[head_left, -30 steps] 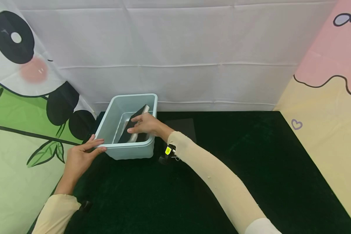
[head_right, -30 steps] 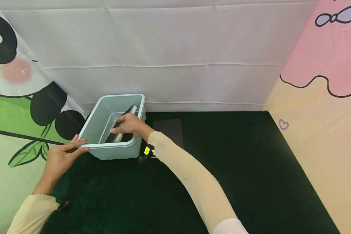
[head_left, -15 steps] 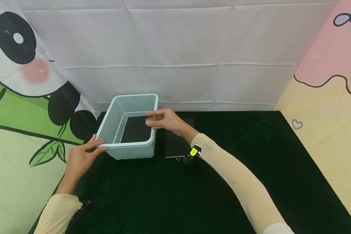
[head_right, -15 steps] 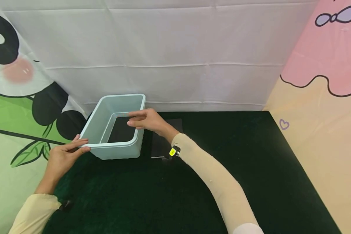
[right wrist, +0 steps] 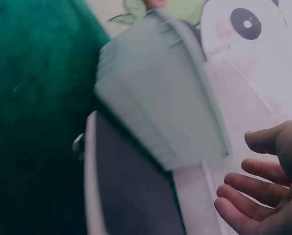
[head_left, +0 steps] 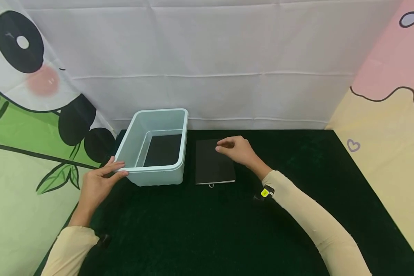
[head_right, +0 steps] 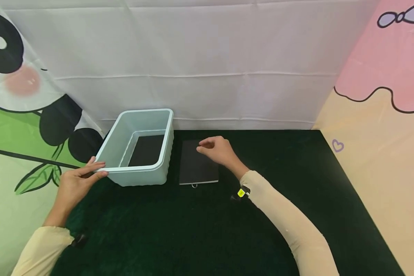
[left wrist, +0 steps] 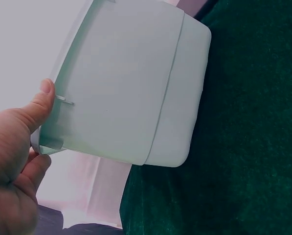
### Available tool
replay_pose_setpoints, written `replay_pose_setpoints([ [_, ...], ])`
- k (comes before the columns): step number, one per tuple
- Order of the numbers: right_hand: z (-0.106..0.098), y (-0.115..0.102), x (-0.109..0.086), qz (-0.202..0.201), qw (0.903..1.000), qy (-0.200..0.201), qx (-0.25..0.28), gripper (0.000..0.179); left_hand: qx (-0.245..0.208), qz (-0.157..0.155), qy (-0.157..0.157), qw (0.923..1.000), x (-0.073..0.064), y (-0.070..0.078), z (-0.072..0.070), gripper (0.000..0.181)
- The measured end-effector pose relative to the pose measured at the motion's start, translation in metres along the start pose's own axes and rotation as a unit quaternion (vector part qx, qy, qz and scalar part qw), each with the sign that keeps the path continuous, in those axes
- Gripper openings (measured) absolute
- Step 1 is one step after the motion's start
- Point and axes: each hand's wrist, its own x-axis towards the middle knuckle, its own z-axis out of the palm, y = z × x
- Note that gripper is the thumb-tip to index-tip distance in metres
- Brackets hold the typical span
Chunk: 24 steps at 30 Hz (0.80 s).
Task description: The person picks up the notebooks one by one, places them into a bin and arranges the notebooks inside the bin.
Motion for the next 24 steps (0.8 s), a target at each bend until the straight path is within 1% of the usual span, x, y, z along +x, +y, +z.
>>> replay_pose_setpoints([
  [4, 0.002, 0.023, -0.013, -0.008, 0.9986, 0.009, -0.051, 0.038, 0.004, 0.002, 0.006, 1.0000, 0.001, 0.001, 0.001, 0.041],
  [7, 0.006, 0.036, -0.021, -0.004, 0.9976, 0.011, -0.068, 0.041, 0.003, 0.006, 0.006, 1.0000, 0.001, 0.000, 0.002, 0.041],
  [11, 0.011, 0.049, -0.031, 0.011, 0.9974, 0.011, -0.071, 0.043, 0.001, 0.007, 0.003, 1.0000, 0.000, 0.000, 0.002, 0.041],
  [15, 0.016, 0.057, -0.037, 0.020, 0.9971, 0.010, -0.072, 0.047, 0.009, 0.006, 0.005, 0.9999, -0.001, -0.002, 0.002, 0.041],
  [19, 0.022, 0.064, -0.040, 0.027, 0.9967, 0.006, -0.077, 0.052, 0.013, 0.001, 0.008, 0.9999, -0.001, -0.002, 0.002, 0.042],
  [24, 0.028, 0.071, -0.043, 0.045, 0.9956, -0.007, -0.081, 0.056, 0.014, 0.007, 0.010, 0.9998, 0.001, -0.002, 0.004, 0.041],
])
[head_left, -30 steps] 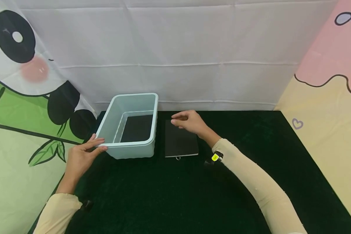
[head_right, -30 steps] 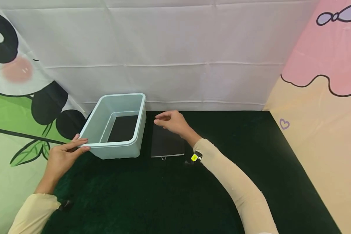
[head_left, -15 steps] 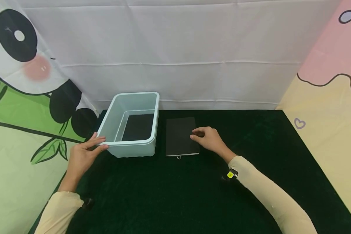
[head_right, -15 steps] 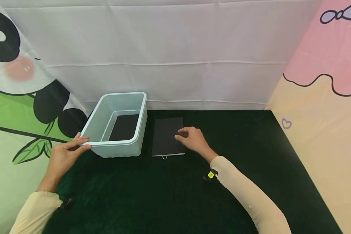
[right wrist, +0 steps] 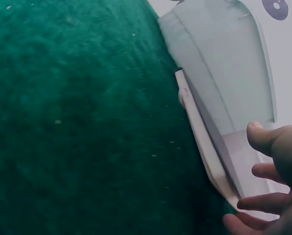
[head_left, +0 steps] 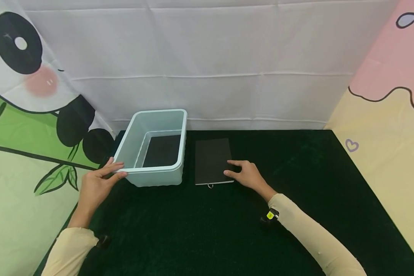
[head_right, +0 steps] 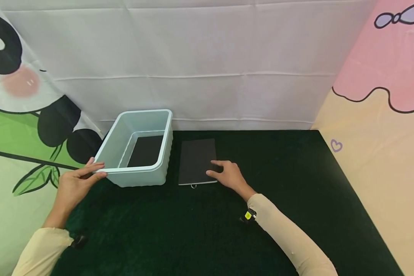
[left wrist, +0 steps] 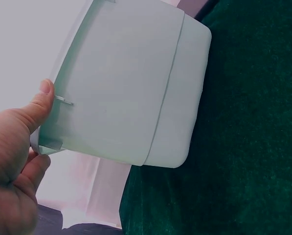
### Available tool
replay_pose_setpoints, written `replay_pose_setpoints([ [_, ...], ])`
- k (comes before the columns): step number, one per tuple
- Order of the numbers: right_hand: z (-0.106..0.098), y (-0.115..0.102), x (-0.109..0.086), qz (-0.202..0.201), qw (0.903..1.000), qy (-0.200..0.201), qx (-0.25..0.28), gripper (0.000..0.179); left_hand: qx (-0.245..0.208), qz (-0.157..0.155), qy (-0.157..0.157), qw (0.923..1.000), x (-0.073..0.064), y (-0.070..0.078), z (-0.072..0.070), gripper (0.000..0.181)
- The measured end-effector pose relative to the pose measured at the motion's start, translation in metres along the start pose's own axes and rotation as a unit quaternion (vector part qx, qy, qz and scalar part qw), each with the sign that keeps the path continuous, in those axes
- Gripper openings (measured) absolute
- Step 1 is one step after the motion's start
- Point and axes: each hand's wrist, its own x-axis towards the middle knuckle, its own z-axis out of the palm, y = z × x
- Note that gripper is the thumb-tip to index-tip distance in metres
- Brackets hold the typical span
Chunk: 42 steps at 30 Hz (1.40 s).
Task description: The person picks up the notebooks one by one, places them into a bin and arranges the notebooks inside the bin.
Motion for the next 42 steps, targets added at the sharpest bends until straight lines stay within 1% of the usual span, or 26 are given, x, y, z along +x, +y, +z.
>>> replay_pose_setpoints([
  [2, 0.003, 0.001, 0.000, 0.003, 1.0000, -0.006, -0.004, 0.058, -0.003, 0.000, -0.001, 1.0000, 0.000, -0.001, 0.000, 0.042],
  [6, 0.010, 0.003, 0.000, -0.008, 0.9997, -0.011, -0.019, 0.061, -0.013, -0.006, -0.005, 0.9999, -0.001, -0.001, -0.001, 0.044],
  [9, 0.014, 0.004, 0.001, -0.029, 0.9991, -0.003, -0.031, 0.062, -0.018, -0.007, -0.006, 0.9998, -0.001, -0.001, -0.001, 0.044],
  [12, 0.018, 0.005, 0.001, -0.040, 0.9984, 0.005, -0.040, 0.062, -0.017, -0.006, -0.006, 0.9998, -0.001, -0.001, 0.000, 0.043],
  [14, 0.020, 0.005, 0.000, -0.036, 0.9983, 0.010, -0.045, 0.063, -0.017, -0.004, -0.006, 0.9998, 0.000, -0.001, 0.000, 0.043],
  [19, 0.025, 0.003, -0.002, -0.012, 0.9987, 0.024, -0.044, 0.063, -0.018, -0.001, -0.005, 0.9998, 0.000, 0.000, 0.001, 0.042],
  [26, 0.030, 0.001, -0.004, -0.005, 0.9985, 0.034, -0.042, 0.064, -0.010, -0.001, 0.000, 0.9999, 0.000, -0.001, 0.002, 0.041],
  [29, 0.032, -0.002, -0.004, -0.001, 0.9985, 0.035, -0.043, 0.065, -0.015, 0.000, -0.001, 0.9999, 0.000, -0.001, 0.002, 0.041],
  [33, 0.035, -0.003, -0.004, 0.000, 0.9975, 0.046, -0.054, 0.065, -0.021, 0.003, -0.003, 0.9998, 0.000, -0.002, 0.002, 0.041],
  [38, 0.038, -0.005, -0.003, 0.002, 0.9954, 0.056, -0.078, 0.064, -0.009, 0.002, 0.000, 1.0000, 0.001, -0.002, 0.003, 0.040],
  [42, 0.040, -0.010, -0.002, 0.009, 0.9943, 0.075, -0.075, 0.061, -0.010, -0.005, 0.002, 0.9999, 0.001, -0.001, 0.002, 0.040],
])
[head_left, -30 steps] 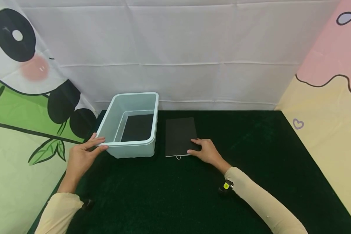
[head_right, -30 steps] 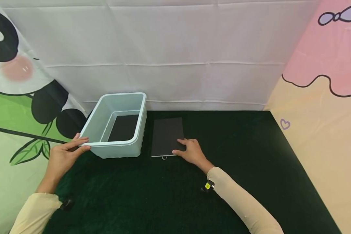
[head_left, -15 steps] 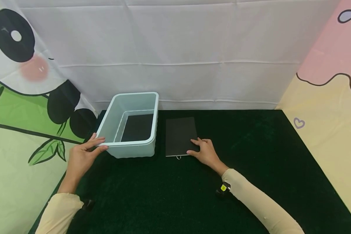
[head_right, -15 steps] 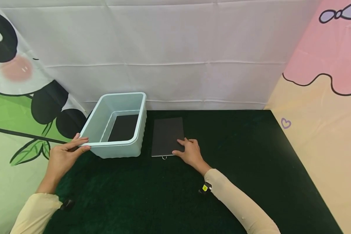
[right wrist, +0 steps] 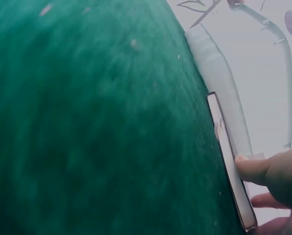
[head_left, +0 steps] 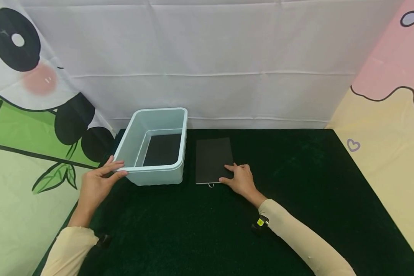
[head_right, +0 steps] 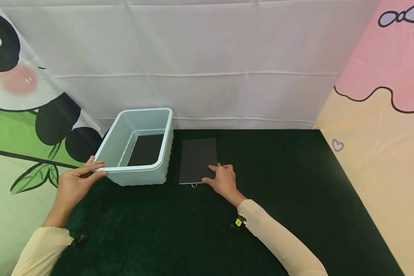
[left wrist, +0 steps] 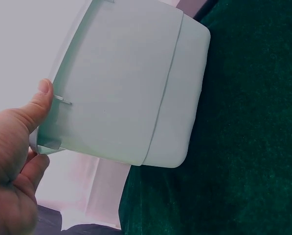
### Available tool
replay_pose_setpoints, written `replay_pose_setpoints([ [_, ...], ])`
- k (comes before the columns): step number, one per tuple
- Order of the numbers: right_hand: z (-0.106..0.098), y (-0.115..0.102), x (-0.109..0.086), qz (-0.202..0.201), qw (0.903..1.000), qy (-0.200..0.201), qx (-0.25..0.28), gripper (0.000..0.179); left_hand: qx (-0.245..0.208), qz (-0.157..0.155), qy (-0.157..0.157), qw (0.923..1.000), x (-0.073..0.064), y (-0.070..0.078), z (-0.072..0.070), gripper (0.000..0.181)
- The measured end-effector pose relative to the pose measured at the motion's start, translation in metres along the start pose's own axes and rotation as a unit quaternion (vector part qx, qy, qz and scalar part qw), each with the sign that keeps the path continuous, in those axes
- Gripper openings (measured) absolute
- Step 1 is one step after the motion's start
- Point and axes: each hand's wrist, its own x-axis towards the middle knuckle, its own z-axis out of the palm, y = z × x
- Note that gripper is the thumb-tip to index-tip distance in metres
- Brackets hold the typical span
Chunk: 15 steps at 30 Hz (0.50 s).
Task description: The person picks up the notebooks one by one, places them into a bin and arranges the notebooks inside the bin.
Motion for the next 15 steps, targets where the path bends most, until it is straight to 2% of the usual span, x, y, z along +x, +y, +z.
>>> replay_pose_setpoints([
  [8, 0.0029, -0.0056, 0.0027, 0.044, 0.9973, 0.021, 0.055, 0.059, -0.002, 0.008, 0.001, 1.0000, 0.0013, -0.0014, -0.0002, 0.039],
  [15, 0.0054, -0.0078, 0.0030, 0.075, 0.9933, 0.028, 0.083, 0.058, -0.003, 0.017, 0.003, 0.9998, -0.0005, -0.0034, 0.0011, 0.038],
])
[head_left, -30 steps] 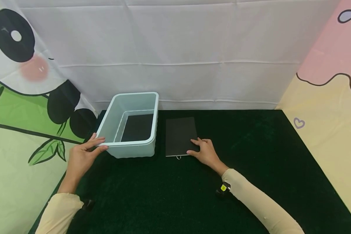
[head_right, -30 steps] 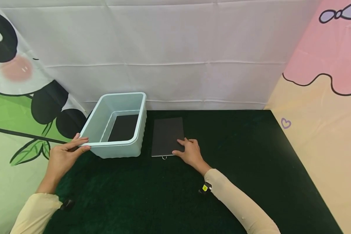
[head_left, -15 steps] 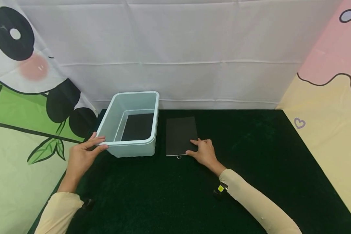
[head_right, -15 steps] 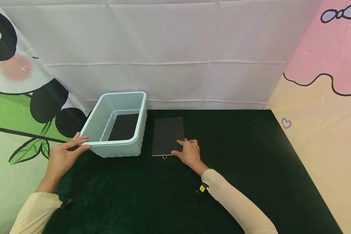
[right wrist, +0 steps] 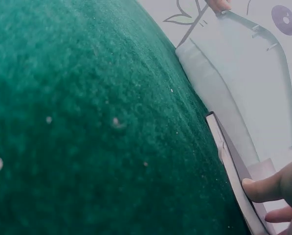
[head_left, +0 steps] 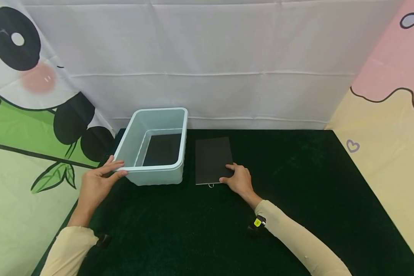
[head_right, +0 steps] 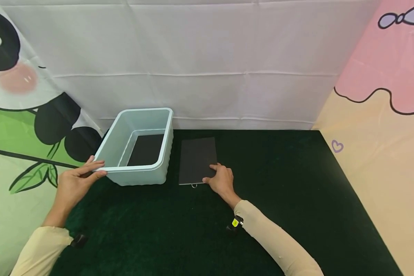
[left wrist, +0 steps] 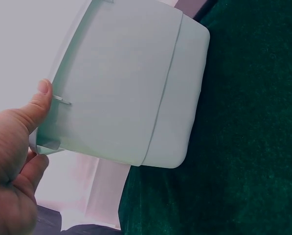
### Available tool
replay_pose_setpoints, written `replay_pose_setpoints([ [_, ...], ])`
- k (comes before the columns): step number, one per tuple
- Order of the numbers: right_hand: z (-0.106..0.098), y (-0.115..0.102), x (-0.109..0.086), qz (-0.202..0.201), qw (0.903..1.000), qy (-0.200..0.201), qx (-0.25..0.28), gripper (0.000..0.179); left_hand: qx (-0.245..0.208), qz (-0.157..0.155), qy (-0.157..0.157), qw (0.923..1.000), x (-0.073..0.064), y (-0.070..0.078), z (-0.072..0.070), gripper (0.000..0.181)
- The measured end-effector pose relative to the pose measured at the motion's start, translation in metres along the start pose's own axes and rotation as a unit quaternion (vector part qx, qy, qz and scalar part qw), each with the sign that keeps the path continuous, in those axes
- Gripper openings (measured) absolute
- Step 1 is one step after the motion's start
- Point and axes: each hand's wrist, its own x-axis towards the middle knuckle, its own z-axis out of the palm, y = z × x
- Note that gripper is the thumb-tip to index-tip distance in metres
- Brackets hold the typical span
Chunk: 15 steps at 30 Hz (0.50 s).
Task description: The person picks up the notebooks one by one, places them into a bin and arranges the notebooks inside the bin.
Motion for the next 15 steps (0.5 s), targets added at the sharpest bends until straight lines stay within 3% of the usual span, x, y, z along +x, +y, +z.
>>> replay_pose_setpoints([
  [7, 0.0000, 0.0002, 0.0024, 0.003, 0.9996, 0.001, 0.029, 0.058, -0.002, -0.009, 0.000, 1.0000, 0.0004, 0.0030, -0.0001, 0.038],
  [15, -0.0043, 0.0009, 0.0041, 0.039, 0.9967, -0.016, 0.070, 0.054, 0.005, -0.013, -0.001, 0.9999, 0.0007, 0.0011, 0.0010, 0.040],
])
